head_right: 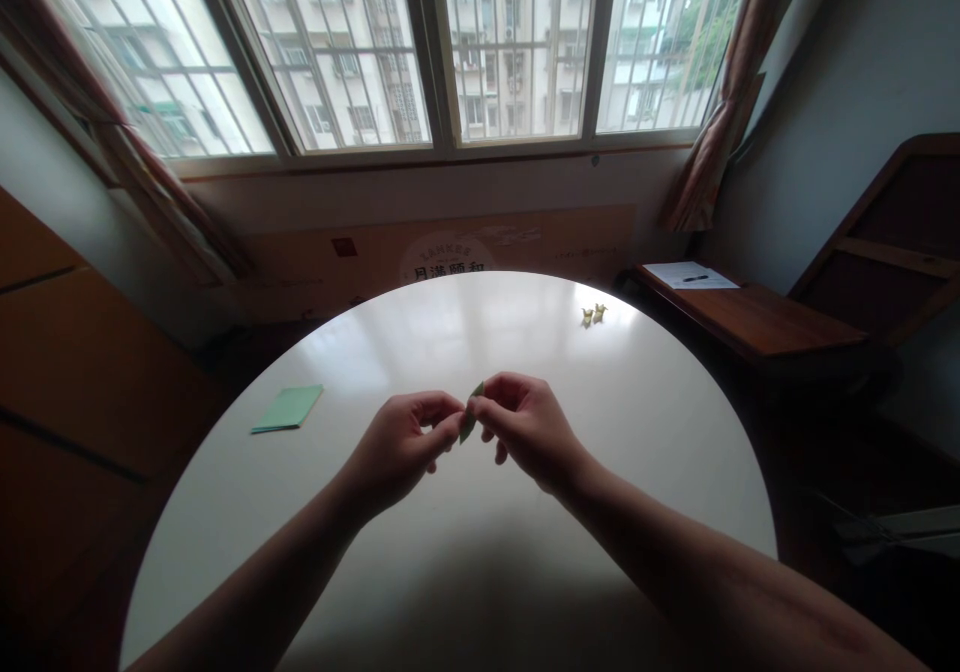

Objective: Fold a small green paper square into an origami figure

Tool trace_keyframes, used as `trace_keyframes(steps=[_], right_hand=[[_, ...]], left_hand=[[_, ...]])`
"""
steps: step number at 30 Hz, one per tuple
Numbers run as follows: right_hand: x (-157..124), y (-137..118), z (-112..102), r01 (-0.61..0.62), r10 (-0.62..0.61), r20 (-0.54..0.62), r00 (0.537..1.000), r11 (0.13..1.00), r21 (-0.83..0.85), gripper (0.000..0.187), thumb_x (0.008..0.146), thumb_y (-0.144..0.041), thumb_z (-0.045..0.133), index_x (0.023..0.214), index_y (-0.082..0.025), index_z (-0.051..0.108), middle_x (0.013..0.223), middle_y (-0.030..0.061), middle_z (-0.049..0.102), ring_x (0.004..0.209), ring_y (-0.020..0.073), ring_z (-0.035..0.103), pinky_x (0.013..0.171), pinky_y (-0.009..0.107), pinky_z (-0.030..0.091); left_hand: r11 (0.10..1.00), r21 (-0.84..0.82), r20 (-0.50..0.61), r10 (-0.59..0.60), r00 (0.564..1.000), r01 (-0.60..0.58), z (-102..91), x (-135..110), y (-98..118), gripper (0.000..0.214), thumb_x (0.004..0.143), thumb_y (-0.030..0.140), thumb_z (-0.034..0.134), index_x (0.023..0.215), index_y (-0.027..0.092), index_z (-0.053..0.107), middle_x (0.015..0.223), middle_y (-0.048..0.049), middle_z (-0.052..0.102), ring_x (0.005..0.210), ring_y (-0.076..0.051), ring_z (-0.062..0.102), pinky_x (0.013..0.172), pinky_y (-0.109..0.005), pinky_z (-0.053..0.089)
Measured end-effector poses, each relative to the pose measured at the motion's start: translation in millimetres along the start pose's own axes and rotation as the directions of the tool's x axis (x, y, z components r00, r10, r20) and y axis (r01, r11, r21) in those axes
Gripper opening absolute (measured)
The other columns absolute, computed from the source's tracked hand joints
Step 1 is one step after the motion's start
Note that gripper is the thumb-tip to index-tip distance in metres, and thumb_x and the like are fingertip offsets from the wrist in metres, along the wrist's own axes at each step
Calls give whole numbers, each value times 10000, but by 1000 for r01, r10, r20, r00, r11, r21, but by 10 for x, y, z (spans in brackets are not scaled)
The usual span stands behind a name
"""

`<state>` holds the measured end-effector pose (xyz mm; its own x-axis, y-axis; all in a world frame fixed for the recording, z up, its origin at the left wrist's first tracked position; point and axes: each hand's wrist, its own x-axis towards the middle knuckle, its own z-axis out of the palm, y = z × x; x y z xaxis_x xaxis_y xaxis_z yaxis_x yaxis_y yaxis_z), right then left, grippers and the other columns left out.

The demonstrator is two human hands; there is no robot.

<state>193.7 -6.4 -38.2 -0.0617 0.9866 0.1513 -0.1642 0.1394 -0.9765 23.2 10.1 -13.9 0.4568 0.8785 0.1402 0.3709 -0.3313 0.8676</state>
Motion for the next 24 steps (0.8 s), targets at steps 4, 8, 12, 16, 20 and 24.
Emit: trace_keyframes(steps=[4, 8, 12, 16, 20, 24], right_hand=[[14, 7, -19, 3, -2, -28, 1000, 1000, 17, 161, 777, -282, 735, 708, -162, 653, 595, -13, 607, 527, 122, 552, 349, 165, 423], [23, 14, -32, 18, -17, -28, 999, 1000, 19, 178, 787, -293, 742, 709, -164, 647, 613, -8, 613, 535, 120, 555, 354, 161, 424], [21, 21, -27, 18, -17, -21, 1000, 999, 32, 164, 769, -276, 761, 720, -162, 653, 613, -9, 613, 539, 122, 556, 353, 159, 425], [6, 11, -32, 22, -22, -13, 1000, 999, 34, 166, 774, -295, 767, 758, -161, 671, 655, 3, 627, 567, 132, 568, 353, 164, 433], [-3, -7, -37, 25, -25, 14, 1000, 1000, 3, 206, 791, -351, 767, 833, -161, 700, 701, 13, 636, 585, 136, 571, 355, 171, 440], [8, -13, -28, 22, -22, 23, 1000, 999, -25, 252, 792, -388, 770, 891, -162, 715, 683, 4, 621, 559, 129, 552, 344, 173, 432]], left_hand=[[1000, -28, 2, 4, 1000, -3, -12, -9, 10, 240, 865, 349, 622, 803, 141, 725, 652, -12, 637, 576, -126, 554, 469, -198, 414], [1000, -16, -7, -5, 1000, 5, -23, -16, 15, 224, 850, 339, 645, 795, 143, 738, 653, -18, 651, 562, -122, 550, 462, -195, 419], [999, -43, -16, -30, 999, 30, -21, 2, -4, 217, 839, 333, 648, 774, 142, 729, 634, -15, 636, 544, -117, 534, 435, -187, 414], [990, -111, -8, -83, 996, 82, -20, 25, -43, 241, 818, 365, 664, 769, 134, 712, 617, -9, 608, 500, -109, 502, 392, -189, 402], [988, -125, -8, -87, 996, 86, -23, 25, -53, 255, 810, 379, 673, 756, 132, 707, 600, -5, 591, 493, -105, 490, 392, -191, 399], [994, -88, -18, -60, 998, 58, -20, 13, -30, 238, 809, 360, 673, 756, 134, 723, 598, -8, 604, 516, -109, 504, 416, -188, 393]])
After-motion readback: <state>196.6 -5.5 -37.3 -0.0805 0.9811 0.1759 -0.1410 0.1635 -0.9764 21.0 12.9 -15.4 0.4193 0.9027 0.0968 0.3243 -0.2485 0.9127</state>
